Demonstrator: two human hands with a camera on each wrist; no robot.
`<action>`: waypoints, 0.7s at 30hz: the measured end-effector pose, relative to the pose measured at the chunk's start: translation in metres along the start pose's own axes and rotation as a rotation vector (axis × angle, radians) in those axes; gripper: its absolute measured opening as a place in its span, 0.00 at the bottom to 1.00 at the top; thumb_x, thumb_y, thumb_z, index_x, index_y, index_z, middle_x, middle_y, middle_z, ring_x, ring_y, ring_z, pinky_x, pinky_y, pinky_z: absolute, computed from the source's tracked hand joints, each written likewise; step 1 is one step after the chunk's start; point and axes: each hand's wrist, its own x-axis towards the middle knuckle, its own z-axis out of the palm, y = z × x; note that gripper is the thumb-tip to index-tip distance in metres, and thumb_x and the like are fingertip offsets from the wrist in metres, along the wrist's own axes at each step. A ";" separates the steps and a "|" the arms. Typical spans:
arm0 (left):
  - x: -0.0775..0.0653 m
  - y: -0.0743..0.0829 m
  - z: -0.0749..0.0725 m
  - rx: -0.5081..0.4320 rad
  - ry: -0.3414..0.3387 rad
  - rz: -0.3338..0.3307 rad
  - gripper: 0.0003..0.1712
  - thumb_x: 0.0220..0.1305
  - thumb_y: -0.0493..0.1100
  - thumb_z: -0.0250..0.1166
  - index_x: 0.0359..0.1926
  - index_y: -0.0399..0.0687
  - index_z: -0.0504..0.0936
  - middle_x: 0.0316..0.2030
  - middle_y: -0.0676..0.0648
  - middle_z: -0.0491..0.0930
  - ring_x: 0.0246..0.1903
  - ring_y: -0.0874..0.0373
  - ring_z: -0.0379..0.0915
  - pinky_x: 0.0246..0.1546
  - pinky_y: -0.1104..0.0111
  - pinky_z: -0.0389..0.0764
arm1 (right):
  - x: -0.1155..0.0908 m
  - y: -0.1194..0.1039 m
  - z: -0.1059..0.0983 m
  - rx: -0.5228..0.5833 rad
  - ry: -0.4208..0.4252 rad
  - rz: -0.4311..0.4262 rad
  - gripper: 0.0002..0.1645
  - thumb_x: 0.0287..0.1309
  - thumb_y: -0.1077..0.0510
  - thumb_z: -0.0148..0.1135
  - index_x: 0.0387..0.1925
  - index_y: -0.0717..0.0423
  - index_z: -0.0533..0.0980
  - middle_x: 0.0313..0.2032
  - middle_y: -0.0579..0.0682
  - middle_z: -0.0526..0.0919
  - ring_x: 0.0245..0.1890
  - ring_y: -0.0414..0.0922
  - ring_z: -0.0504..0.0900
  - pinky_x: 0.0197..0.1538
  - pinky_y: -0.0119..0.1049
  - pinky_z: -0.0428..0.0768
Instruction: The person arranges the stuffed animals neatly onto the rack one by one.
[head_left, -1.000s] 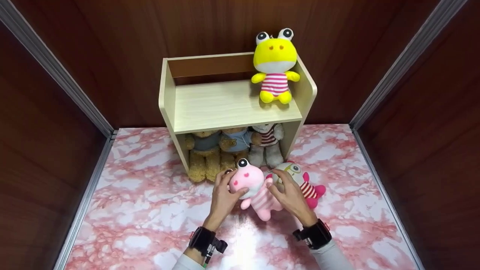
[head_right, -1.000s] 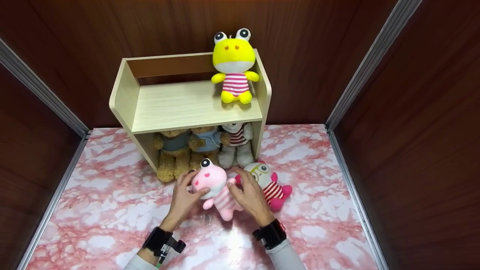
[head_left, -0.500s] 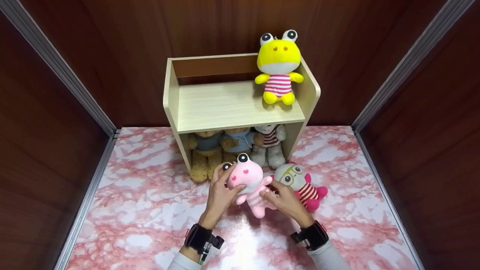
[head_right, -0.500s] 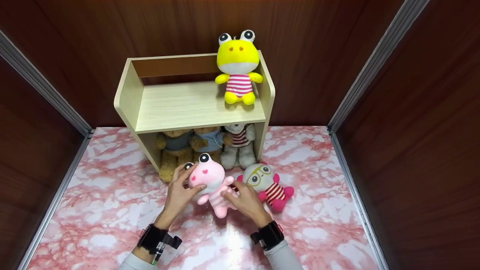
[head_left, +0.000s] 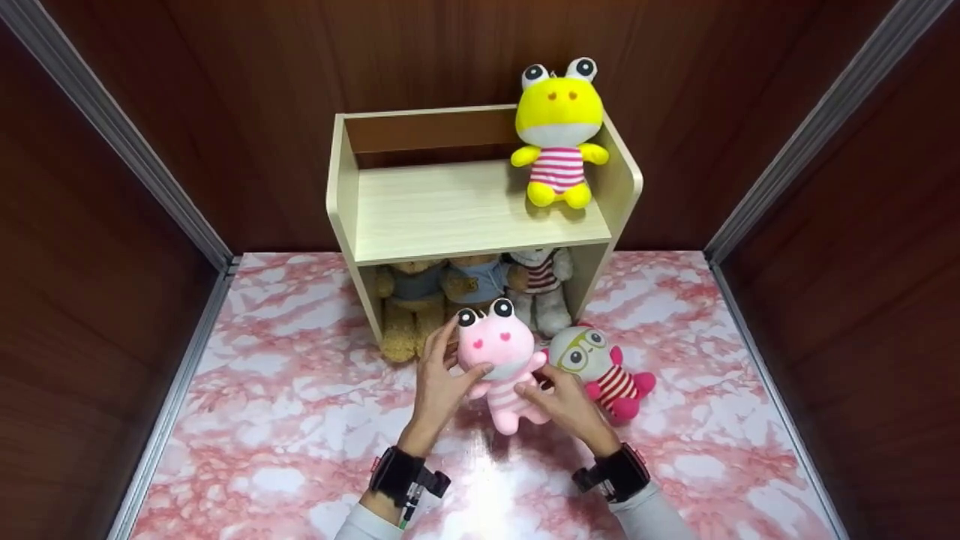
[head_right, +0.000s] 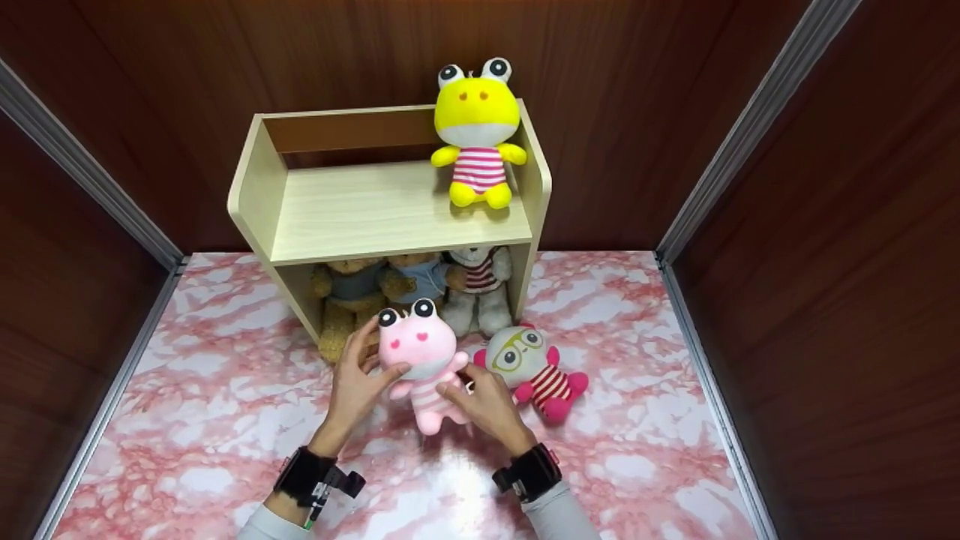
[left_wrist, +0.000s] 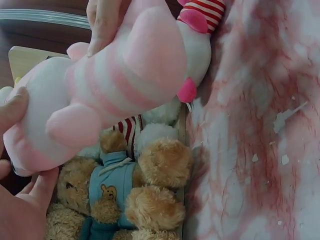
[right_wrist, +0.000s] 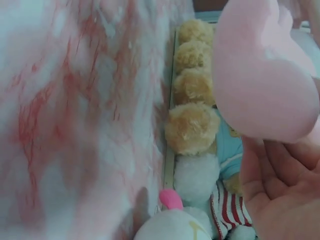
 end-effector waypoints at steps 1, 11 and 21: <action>0.000 0.001 0.000 -0.036 0.001 -0.008 0.51 0.51 0.41 0.83 0.74 0.40 0.69 0.65 0.35 0.70 0.59 0.40 0.76 0.60 0.60 0.80 | 0.000 0.000 0.001 0.013 0.019 -0.003 0.21 0.65 0.46 0.71 0.50 0.56 0.83 0.38 0.48 0.88 0.38 0.45 0.85 0.41 0.36 0.84; -0.009 -0.016 -0.003 -0.220 -0.032 0.002 0.33 0.75 0.39 0.61 0.75 0.32 0.62 0.68 0.30 0.68 0.66 0.36 0.69 0.69 0.53 0.72 | 0.003 -0.001 0.007 0.075 0.173 -0.002 0.20 0.63 0.54 0.73 0.52 0.61 0.83 0.39 0.52 0.88 0.38 0.45 0.84 0.41 0.35 0.82; -0.017 -0.049 -0.016 -0.030 -0.054 -0.052 0.20 0.79 0.42 0.57 0.64 0.37 0.78 0.60 0.39 0.79 0.60 0.43 0.75 0.59 0.52 0.79 | 0.004 -0.035 0.003 0.168 0.229 0.056 0.17 0.63 0.67 0.69 0.52 0.73 0.80 0.45 0.66 0.86 0.45 0.61 0.86 0.48 0.39 0.85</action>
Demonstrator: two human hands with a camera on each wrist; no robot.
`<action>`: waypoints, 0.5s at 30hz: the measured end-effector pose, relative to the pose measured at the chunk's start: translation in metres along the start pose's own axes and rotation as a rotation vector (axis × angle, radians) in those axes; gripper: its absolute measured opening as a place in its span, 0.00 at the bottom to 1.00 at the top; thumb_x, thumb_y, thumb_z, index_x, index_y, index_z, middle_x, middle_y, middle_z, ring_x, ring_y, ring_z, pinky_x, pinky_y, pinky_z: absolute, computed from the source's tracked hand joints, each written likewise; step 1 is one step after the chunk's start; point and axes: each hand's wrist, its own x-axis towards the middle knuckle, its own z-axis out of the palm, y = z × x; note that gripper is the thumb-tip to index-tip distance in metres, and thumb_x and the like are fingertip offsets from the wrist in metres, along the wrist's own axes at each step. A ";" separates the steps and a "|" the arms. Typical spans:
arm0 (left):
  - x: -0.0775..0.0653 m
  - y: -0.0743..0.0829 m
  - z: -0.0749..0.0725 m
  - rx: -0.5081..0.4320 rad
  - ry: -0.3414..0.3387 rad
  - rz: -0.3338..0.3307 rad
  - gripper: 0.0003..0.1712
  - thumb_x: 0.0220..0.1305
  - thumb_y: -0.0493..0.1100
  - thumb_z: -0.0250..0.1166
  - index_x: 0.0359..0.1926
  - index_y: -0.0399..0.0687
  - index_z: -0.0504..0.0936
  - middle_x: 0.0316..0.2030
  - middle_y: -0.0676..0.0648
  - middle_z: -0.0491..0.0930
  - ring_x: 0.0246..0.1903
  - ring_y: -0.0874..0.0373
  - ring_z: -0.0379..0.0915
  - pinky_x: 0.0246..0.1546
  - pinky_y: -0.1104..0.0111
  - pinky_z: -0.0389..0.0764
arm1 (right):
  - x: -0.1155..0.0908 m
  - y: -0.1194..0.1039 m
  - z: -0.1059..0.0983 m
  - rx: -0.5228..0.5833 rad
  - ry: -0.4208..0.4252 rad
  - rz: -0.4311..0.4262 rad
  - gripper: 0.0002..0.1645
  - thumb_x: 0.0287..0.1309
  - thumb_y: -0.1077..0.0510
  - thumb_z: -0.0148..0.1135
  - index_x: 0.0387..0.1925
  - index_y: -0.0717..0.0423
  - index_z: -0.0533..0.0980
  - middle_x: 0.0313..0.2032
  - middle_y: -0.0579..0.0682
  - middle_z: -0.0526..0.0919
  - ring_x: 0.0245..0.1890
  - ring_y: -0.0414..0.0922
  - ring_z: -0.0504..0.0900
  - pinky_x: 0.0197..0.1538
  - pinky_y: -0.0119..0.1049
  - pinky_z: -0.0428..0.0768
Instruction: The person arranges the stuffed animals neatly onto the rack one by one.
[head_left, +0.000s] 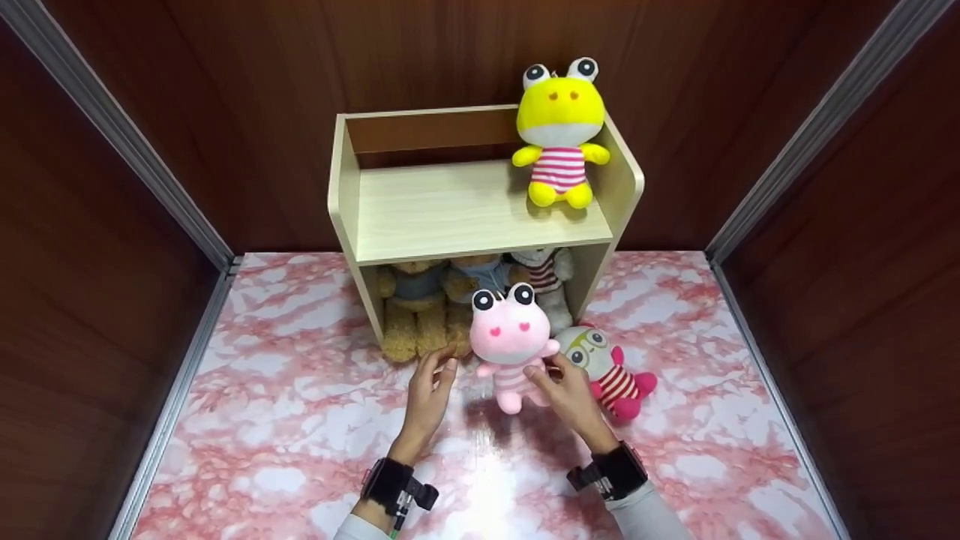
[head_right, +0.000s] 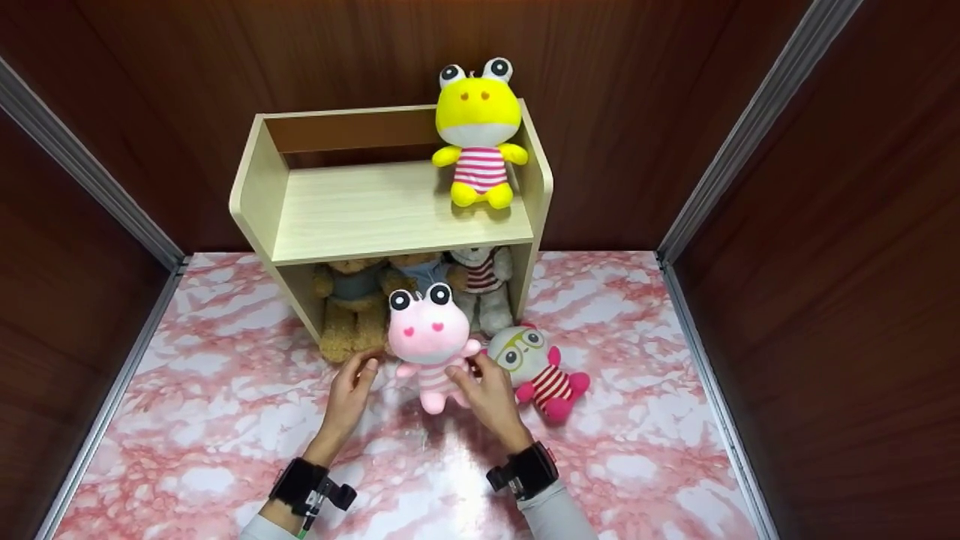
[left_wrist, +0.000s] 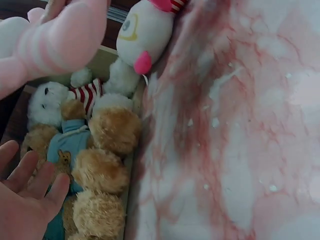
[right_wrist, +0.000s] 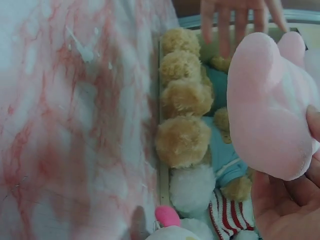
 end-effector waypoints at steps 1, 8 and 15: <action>0.000 -0.002 -0.001 0.019 -0.004 -0.002 0.19 0.79 0.42 0.58 0.63 0.37 0.79 0.59 0.38 0.79 0.60 0.44 0.75 0.58 0.52 0.79 | 0.000 -0.006 -0.001 0.007 -0.003 -0.006 0.17 0.64 0.68 0.68 0.51 0.73 0.80 0.45 0.66 0.86 0.45 0.61 0.86 0.49 0.39 0.85; -0.007 -0.017 -0.007 0.137 -0.096 -0.075 0.22 0.73 0.45 0.64 0.61 0.38 0.83 0.57 0.38 0.79 0.59 0.41 0.76 0.56 0.45 0.80 | 0.008 -0.031 -0.002 0.019 -0.003 -0.093 0.15 0.63 0.69 0.68 0.50 0.75 0.80 0.43 0.66 0.86 0.44 0.59 0.85 0.50 0.41 0.85; -0.015 -0.028 -0.009 0.181 -0.173 -0.119 0.21 0.71 0.43 0.66 0.60 0.36 0.83 0.54 0.39 0.82 0.57 0.38 0.77 0.55 0.47 0.81 | 0.024 -0.055 -0.004 0.009 0.037 -0.119 0.15 0.63 0.67 0.69 0.48 0.74 0.81 0.41 0.66 0.87 0.41 0.60 0.84 0.45 0.44 0.84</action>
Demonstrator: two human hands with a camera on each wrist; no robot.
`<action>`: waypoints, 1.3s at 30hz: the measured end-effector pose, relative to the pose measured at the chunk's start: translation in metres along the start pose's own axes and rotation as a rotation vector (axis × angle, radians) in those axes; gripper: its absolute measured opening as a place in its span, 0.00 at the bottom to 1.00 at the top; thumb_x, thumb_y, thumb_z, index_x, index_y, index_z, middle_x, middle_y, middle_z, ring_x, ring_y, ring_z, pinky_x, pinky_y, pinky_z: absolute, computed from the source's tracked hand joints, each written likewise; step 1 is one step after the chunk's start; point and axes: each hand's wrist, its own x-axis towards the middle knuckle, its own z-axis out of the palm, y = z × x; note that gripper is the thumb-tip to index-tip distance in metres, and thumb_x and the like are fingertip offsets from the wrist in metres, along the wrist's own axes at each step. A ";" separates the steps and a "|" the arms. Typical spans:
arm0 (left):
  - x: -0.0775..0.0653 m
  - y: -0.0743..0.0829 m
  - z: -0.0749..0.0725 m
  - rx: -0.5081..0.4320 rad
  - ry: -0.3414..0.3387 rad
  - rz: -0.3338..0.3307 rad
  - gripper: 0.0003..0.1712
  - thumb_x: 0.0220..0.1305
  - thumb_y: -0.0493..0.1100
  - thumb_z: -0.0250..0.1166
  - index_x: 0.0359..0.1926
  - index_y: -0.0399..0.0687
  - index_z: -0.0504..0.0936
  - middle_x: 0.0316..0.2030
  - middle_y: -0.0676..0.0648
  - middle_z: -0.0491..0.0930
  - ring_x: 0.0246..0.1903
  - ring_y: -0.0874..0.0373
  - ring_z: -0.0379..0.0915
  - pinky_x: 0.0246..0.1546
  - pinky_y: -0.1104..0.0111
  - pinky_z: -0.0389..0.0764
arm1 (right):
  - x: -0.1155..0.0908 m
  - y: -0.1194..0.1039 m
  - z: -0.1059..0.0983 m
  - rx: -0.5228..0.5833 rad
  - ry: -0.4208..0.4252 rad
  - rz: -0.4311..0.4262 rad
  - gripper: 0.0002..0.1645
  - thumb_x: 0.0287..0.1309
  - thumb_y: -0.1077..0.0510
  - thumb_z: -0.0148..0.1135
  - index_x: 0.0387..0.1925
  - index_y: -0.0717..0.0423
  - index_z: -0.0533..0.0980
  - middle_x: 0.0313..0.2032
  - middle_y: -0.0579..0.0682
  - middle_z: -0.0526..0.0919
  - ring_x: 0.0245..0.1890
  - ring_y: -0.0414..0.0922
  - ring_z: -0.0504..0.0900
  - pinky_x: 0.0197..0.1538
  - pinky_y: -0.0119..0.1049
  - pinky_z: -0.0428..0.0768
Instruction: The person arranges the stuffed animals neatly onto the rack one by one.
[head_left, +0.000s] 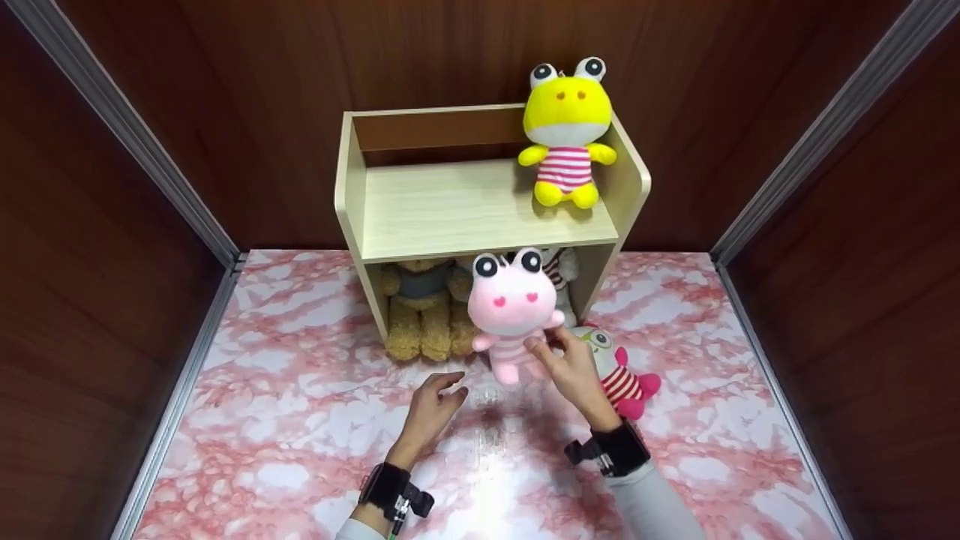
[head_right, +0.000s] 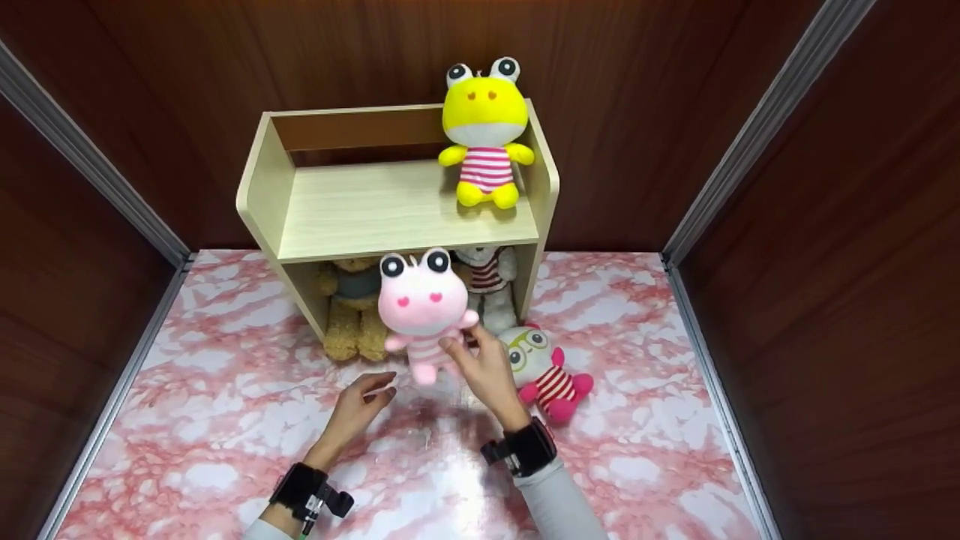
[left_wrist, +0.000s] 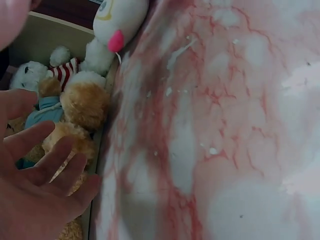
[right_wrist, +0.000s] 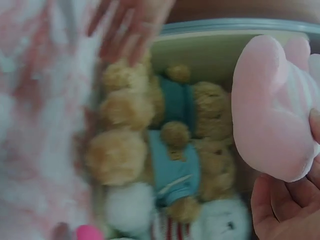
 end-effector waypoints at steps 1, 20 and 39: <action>-0.001 -0.001 0.000 0.000 -0.003 0.000 0.21 0.71 0.42 0.66 0.59 0.35 0.83 0.54 0.39 0.82 0.57 0.38 0.78 0.55 0.48 0.81 | 0.003 -0.004 -0.001 0.008 0.001 0.002 0.15 0.63 0.67 0.69 0.49 0.74 0.81 0.41 0.66 0.87 0.41 0.60 0.84 0.44 0.43 0.84; -0.013 -0.019 -0.004 0.111 -0.139 0.037 0.19 0.68 0.39 0.68 0.57 0.36 0.83 0.51 0.37 0.82 0.51 0.39 0.78 0.53 0.50 0.81 | 0.074 -0.084 -0.005 0.077 0.048 -0.227 0.14 0.64 0.71 0.66 0.49 0.77 0.79 0.42 0.69 0.86 0.35 0.49 0.85 0.38 0.28 0.83; -0.017 -0.021 -0.001 0.254 -0.193 0.089 0.19 0.66 0.36 0.68 0.55 0.31 0.82 0.53 0.35 0.84 0.56 0.37 0.78 0.61 0.48 0.76 | 0.153 -0.076 0.008 0.122 0.065 -0.124 0.20 0.67 0.55 0.68 0.50 0.70 0.82 0.45 0.62 0.88 0.44 0.49 0.86 0.47 0.36 0.84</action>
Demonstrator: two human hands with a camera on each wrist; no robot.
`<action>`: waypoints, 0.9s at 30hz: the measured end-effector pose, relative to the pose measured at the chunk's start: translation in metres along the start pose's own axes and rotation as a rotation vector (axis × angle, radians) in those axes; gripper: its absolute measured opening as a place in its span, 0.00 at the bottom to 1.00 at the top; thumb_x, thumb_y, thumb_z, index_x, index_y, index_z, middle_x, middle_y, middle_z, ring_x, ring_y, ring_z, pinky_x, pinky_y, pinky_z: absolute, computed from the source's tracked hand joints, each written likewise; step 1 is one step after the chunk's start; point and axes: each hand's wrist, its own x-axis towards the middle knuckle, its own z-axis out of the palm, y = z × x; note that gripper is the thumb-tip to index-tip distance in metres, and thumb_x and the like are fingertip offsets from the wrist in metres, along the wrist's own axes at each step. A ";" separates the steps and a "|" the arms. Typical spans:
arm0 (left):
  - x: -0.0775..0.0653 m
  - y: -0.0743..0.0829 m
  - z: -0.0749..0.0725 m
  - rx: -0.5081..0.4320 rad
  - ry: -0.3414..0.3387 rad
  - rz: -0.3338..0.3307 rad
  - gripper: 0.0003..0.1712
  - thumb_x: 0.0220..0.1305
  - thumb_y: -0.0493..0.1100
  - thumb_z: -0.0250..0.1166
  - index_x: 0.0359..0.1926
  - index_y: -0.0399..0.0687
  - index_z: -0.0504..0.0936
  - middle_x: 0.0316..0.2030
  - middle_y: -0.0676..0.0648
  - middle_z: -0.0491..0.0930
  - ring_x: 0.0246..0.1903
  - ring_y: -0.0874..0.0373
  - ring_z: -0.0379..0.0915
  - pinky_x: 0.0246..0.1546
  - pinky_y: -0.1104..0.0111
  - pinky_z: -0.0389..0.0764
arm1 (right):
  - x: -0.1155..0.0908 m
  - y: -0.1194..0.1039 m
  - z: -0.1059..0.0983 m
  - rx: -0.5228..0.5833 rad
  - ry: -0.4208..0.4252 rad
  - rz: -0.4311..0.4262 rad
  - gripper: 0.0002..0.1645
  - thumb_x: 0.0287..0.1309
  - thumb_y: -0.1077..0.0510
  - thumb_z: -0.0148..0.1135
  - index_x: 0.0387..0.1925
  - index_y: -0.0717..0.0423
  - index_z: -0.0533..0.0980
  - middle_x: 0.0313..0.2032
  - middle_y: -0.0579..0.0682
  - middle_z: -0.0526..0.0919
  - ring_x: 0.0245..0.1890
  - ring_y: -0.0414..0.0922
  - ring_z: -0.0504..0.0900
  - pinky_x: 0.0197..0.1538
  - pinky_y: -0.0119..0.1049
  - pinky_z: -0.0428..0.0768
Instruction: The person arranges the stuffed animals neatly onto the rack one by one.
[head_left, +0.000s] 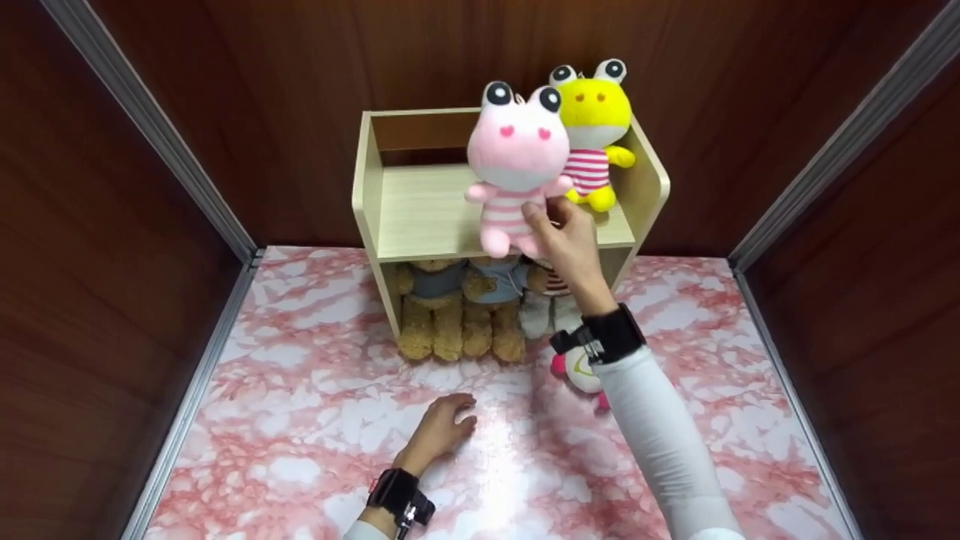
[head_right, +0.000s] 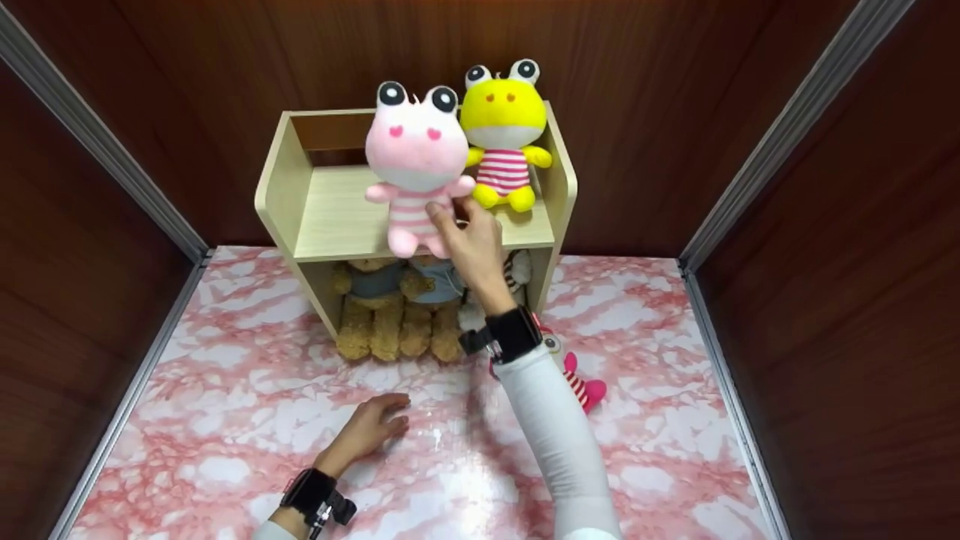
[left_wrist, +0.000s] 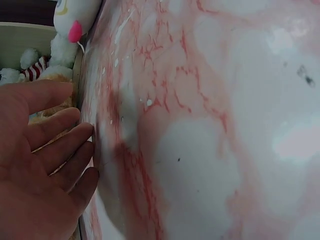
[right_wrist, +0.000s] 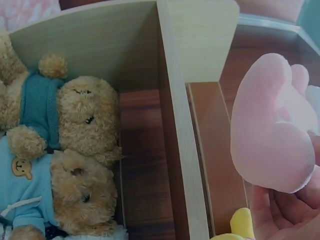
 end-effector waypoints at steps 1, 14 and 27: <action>0.000 0.000 0.000 -0.002 -0.004 0.001 0.20 0.66 0.36 0.68 0.56 0.30 0.82 0.53 0.34 0.84 0.56 0.37 0.78 0.61 0.48 0.76 | 0.004 0.000 0.002 -0.011 -0.002 -0.002 0.21 0.67 0.55 0.69 0.50 0.70 0.82 0.45 0.62 0.88 0.43 0.49 0.86 0.46 0.36 0.84; -0.001 0.001 -0.002 -0.030 -0.029 -0.016 0.11 0.67 0.33 0.66 0.49 0.32 0.85 0.59 0.33 0.81 0.59 0.37 0.78 0.63 0.49 0.75 | 0.044 0.001 0.019 -0.192 -0.020 0.042 0.22 0.69 0.49 0.67 0.49 0.65 0.83 0.41 0.58 0.88 0.37 0.44 0.81 0.41 0.31 0.78; -0.005 -0.002 0.004 -0.009 -0.011 -0.019 0.11 0.68 0.33 0.64 0.48 0.33 0.86 0.61 0.33 0.79 0.62 0.34 0.74 0.66 0.46 0.71 | 0.054 0.011 0.022 -0.286 0.007 0.105 0.23 0.70 0.47 0.65 0.47 0.65 0.84 0.41 0.58 0.87 0.37 0.46 0.79 0.41 0.34 0.75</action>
